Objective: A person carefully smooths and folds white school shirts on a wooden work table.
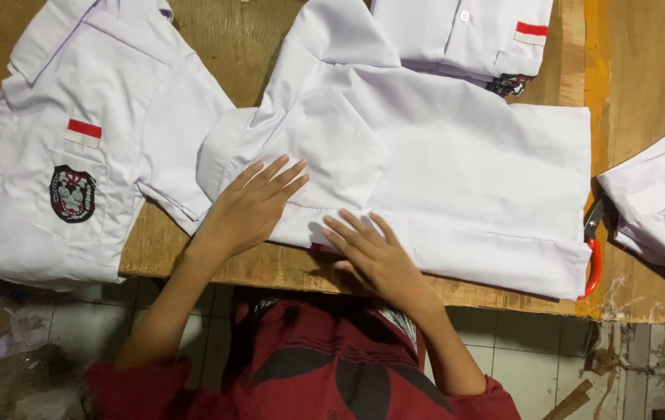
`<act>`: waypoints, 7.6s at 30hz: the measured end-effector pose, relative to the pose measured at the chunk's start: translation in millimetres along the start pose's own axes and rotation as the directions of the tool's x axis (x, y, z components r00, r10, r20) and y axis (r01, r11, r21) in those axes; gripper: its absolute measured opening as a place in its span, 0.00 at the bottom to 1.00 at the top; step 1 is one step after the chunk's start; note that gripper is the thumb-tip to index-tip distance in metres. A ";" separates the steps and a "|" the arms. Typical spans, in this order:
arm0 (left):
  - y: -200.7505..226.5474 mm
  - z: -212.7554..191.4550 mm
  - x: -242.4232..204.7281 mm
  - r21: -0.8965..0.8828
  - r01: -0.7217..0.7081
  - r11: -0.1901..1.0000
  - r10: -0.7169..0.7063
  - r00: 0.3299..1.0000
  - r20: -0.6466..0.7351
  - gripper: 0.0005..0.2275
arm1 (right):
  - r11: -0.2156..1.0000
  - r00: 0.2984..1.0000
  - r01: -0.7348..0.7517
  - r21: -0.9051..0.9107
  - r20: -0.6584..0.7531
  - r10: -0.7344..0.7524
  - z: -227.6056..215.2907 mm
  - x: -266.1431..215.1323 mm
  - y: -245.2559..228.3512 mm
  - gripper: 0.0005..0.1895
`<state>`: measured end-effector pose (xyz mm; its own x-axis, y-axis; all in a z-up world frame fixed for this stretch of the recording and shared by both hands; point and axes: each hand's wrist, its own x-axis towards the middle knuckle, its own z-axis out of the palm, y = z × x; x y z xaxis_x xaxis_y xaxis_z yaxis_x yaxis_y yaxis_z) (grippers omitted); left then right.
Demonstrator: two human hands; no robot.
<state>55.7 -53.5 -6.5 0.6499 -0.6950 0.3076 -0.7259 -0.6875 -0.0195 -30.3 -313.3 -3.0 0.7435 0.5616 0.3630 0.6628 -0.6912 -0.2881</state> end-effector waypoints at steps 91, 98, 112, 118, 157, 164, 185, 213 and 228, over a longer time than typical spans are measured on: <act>9.8 18.0 -0.7 0.033 0.041 0.999 -0.037 0.992 -0.125 0.11 | 0.984 0.990 -0.142 0.108 -0.007 0.144 3.5 8.9 -0.4 0.13; 5.5 17.5 -3.2 -0.097 0.079 0.992 -0.087 0.993 -0.082 0.10 | 0.987 0.992 -0.120 -0.103 0.022 0.123 23.1 24.6 5.6 0.17; 2.8 -3.7 -9.8 -0.485 0.143 0.863 -0.162 0.987 0.003 0.10 | 0.965 0.974 -0.224 -0.133 0.013 0.228 32.5 33.0 5.9 0.17; -11.6 -49.1 -41.4 -0.939 0.022 0.343 0.060 0.997 0.045 0.16 | 0.972 0.975 -0.218 -0.084 0.023 0.220 28.6 32.9 4.5 0.16; -11.3 -10.4 -74.0 -0.657 0.624 0.423 -0.813 0.581 0.028 0.11 | 0.914 0.968 0.228 0.335 -0.182 -0.174 68.8 72.9 -90.6 0.24; -8.0 -20.5 -73.2 -0.663 0.641 0.387 -0.830 0.555 0.052 0.09 | 0.912 0.973 0.153 0.380 -0.221 -0.071 87.0 65.0 -81.5 0.15; 4.2 -3.5 -86.2 -0.314 0.490 0.813 -0.577 0.752 -0.320 0.05 | 0.720 0.985 0.169 0.673 -0.087 -0.150 25.4 61.6 -59.2 0.07; -5.1 -7.4 -100.7 -0.165 0.654 0.738 -0.644 0.756 0.113 0.13 | 0.471 0.461 -0.876 -0.103 -0.467 0.755 -111.7 -187.1 105.8 0.14; -49.8 39.6 -149.1 -0.475 0.792 0.383 -0.765 0.560 0.317 0.15 | -0.046 -0.056 -0.991 0.124 -0.078 0.995 -138.5 -181.6 88.7 0.28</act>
<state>3.9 76.0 -89.1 0.9909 0.0699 -0.1148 0.1300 -0.7140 0.6879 -118.9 -539.5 28.3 0.6113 -0.7549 -0.2376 -0.7562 -0.4685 -0.4568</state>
